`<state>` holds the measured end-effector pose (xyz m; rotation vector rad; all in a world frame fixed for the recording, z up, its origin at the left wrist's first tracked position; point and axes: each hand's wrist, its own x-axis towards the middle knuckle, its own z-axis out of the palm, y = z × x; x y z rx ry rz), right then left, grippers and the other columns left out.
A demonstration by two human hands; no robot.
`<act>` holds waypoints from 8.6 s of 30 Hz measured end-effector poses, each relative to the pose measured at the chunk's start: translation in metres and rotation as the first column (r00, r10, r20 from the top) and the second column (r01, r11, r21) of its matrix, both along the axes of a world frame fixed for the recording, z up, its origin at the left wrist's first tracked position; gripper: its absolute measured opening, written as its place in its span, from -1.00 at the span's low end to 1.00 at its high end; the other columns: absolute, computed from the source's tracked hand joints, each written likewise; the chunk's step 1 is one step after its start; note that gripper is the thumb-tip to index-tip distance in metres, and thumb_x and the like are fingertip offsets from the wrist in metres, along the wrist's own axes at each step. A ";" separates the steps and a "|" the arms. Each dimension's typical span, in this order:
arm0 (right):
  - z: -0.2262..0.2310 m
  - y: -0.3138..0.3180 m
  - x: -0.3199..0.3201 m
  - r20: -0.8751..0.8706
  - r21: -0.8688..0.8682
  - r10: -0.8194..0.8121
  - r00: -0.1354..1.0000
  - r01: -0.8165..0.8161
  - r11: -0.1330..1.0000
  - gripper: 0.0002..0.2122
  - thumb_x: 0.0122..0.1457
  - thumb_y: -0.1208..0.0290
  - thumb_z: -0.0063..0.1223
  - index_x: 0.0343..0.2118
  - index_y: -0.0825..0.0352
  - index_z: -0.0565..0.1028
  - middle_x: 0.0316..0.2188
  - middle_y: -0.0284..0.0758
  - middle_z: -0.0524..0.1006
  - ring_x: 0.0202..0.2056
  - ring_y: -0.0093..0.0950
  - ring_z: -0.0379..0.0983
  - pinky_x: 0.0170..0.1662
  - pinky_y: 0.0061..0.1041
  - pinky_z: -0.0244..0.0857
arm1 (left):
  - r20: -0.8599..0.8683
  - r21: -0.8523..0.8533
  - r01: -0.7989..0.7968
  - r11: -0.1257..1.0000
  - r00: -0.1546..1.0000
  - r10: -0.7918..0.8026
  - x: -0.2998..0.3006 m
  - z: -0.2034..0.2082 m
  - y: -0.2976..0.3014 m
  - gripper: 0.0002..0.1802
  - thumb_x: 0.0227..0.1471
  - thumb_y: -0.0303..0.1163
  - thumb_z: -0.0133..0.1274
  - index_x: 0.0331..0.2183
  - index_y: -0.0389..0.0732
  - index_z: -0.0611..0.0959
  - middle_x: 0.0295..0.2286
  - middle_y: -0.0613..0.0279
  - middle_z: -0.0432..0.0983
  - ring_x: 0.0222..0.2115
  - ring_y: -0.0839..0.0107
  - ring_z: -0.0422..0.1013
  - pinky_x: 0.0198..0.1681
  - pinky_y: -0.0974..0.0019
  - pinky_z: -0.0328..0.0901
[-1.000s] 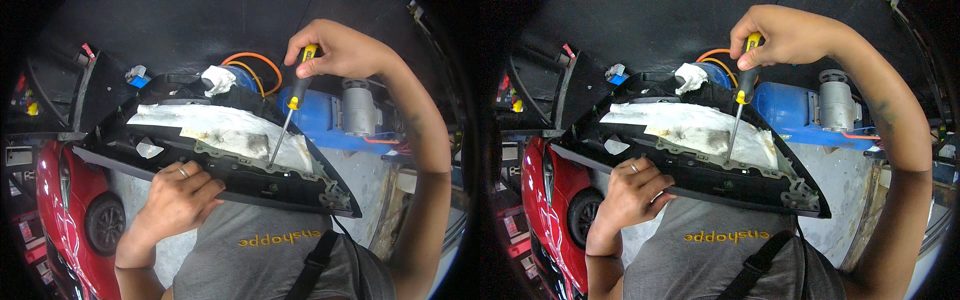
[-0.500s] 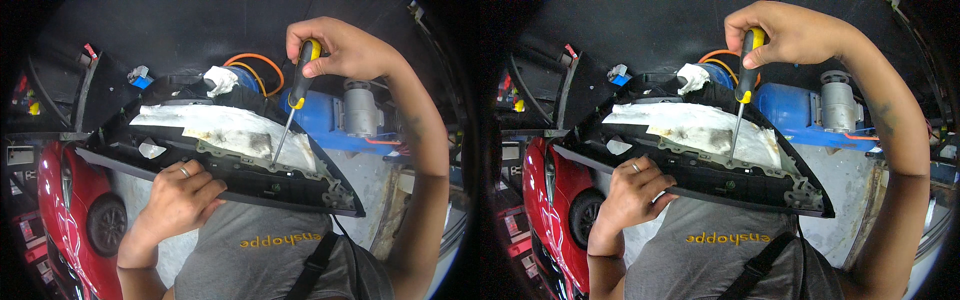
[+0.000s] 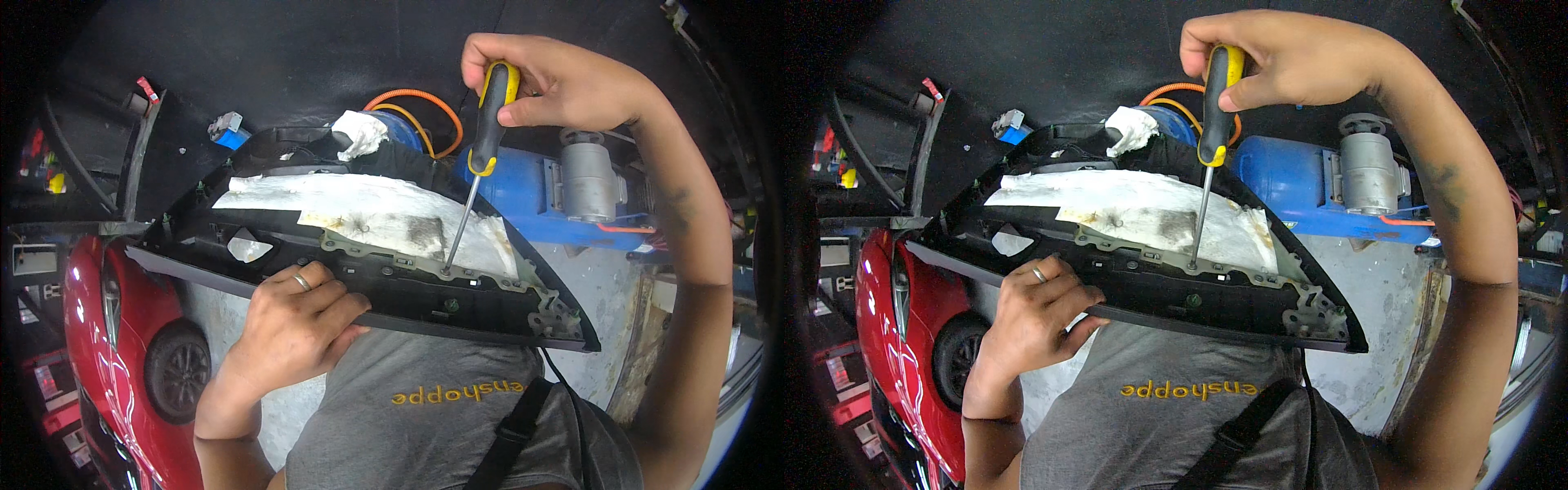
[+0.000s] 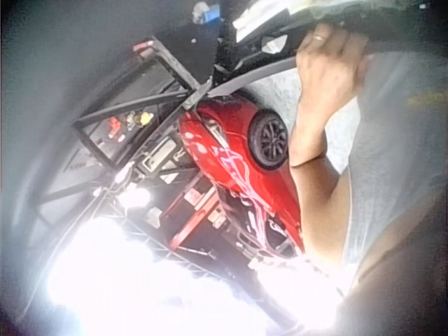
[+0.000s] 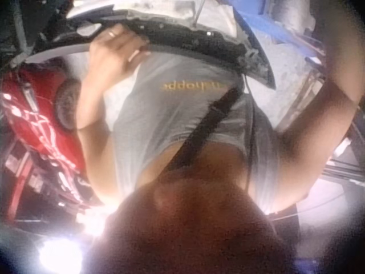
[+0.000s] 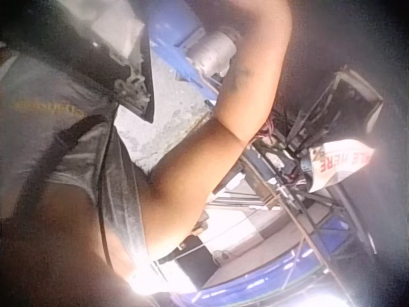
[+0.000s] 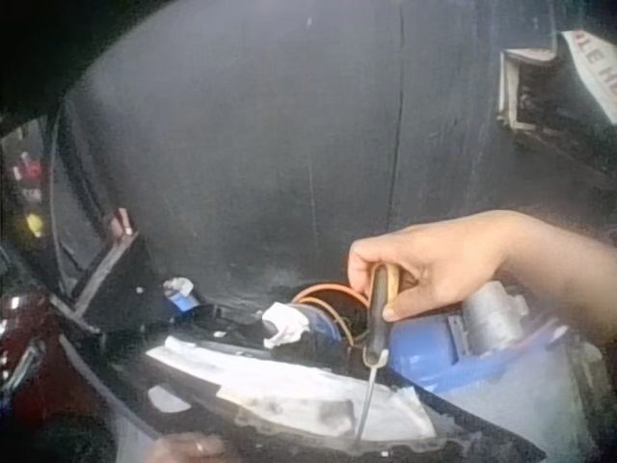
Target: The person uses a screwdriver to remove screws from a black plastic car part, then walks to a red car and installs a small black plastic component into the open door frame.
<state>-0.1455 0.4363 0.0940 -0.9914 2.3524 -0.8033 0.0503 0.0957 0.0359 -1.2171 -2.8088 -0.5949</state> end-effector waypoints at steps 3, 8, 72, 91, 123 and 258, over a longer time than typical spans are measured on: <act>0.005 -0.008 0.001 0.065 -0.018 -0.032 0.997 0.033 0.999 -0.73 0.11 0.55 0.35 -0.16 0.33 0.49 -0.32 -0.49 0.43 -0.32 -0.64 0.32 -0.23 -0.53 0.26 | 0.011 -0.010 0.000 1.000 1.000 0.000 -0.001 0.001 0.001 -0.65 -0.28 -0.28 0.44 -0.35 -0.15 0.75 -0.47 0.31 0.61 -0.36 0.31 0.52 -0.29 0.22 0.44; 0.005 -0.008 -0.002 -0.184 0.176 0.080 0.980 -0.047 0.983 -0.72 0.25 0.22 0.28 -0.36 0.36 0.52 -0.50 -0.42 0.41 -0.43 -0.56 0.31 -0.34 -0.42 0.21 | 0.007 0.009 0.009 1.000 1.000 -0.009 -0.003 -0.002 0.001 -0.66 -0.27 -0.28 0.45 -0.35 -0.14 0.75 -0.46 0.30 0.63 -0.36 0.32 0.52 -0.29 0.23 0.44; -0.019 -0.061 0.025 0.200 -0.680 -0.332 0.922 0.375 0.630 -0.58 0.37 0.35 0.17 0.22 0.23 0.32 -0.24 -0.37 0.46 -0.28 -0.55 0.55 -0.28 -0.58 0.55 | -0.078 -0.043 -0.070 0.997 0.995 0.067 -0.005 0.002 -0.049 -0.69 -0.30 -0.32 0.44 -0.38 -0.12 0.75 -0.43 0.36 0.59 -0.37 0.32 0.52 -0.24 0.25 0.38; -0.054 -0.069 0.027 0.130 -0.667 -0.179 0.975 0.220 0.712 -0.51 0.36 0.27 0.18 0.30 0.18 0.33 -0.11 -0.28 0.50 -0.11 -0.48 0.61 -0.18 -0.53 0.64 | -0.098 -0.002 -0.026 1.000 0.995 0.026 -0.012 -0.004 -0.049 -0.69 -0.30 -0.27 0.46 -0.44 -0.15 0.73 -0.51 0.30 0.55 -0.43 0.31 0.50 -0.36 0.23 0.37; -0.018 -0.074 -0.022 -0.279 -0.006 -0.284 0.918 0.294 0.956 -0.51 0.33 -0.12 0.14 -0.46 0.28 0.58 -0.70 -0.52 0.50 -0.57 -0.65 0.52 -0.40 -0.57 0.42 | -0.040 -0.053 -0.046 0.998 0.998 0.044 -0.013 0.005 -0.045 -0.67 -0.37 -0.32 0.45 -0.42 -0.13 0.73 -0.46 0.35 0.57 -0.38 0.35 0.51 -0.29 0.24 0.40; 0.026 -0.072 -0.006 -0.086 0.127 0.082 0.993 -0.070 0.989 -0.73 0.20 0.26 0.34 -0.35 0.37 0.54 -0.51 -0.37 0.48 -0.47 -0.52 0.41 -0.39 -0.42 0.26 | 0.009 -0.062 -0.088 0.994 0.996 0.089 -0.008 0.011 -0.039 -0.72 -0.36 -0.37 0.45 -0.48 -0.09 0.69 -0.48 0.37 0.52 -0.34 0.33 0.50 -0.27 0.23 0.41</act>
